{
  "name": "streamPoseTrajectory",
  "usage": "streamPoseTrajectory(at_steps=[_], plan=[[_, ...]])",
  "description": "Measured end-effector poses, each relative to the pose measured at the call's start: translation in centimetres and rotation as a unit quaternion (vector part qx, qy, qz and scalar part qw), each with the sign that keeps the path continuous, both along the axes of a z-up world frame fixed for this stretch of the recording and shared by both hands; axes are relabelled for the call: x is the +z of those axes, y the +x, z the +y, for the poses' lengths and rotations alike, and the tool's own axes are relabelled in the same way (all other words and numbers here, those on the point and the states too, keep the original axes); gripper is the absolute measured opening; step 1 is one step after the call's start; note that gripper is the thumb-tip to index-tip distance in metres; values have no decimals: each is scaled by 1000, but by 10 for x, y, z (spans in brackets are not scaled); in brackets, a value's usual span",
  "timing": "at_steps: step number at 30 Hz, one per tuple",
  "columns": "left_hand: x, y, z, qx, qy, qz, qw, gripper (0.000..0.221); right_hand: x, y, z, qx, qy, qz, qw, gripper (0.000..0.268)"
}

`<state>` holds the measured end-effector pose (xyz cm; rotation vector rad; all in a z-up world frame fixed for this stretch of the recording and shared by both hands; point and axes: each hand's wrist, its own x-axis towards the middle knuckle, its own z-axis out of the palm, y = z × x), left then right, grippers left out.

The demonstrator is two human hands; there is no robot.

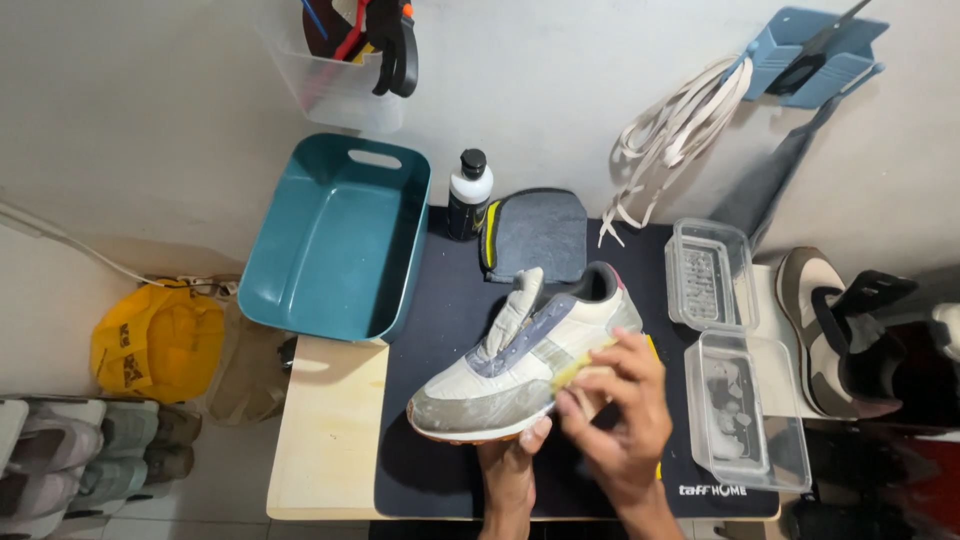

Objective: Brushing and cleaning the upper part of a sneaker using different brushes and a cloth at a workstation.

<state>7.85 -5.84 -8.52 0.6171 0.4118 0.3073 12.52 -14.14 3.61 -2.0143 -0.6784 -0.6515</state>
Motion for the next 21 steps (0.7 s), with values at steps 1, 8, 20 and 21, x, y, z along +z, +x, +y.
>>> streamPoseTrajectory(at_steps=[1, 8, 20, 21], plan=[[16, 2, 3, 3, 16, 7, 1000, 85, -6, 11, -8, -76, 10, -25, 997, 22], [5, 9, 0, -29, 51, 40, 997, 89, 15, -5, 42, -105, 63, -31, 992, 19], [5, 6, -7, 16, 30, 30, 999, 82, -14, 13, 14, -233, 83, 39, 968, 16], [1, 7, -8, 18, 31, 29, 999, 82, -6, 2, 29, -231, 84, 39, 969, 16]])
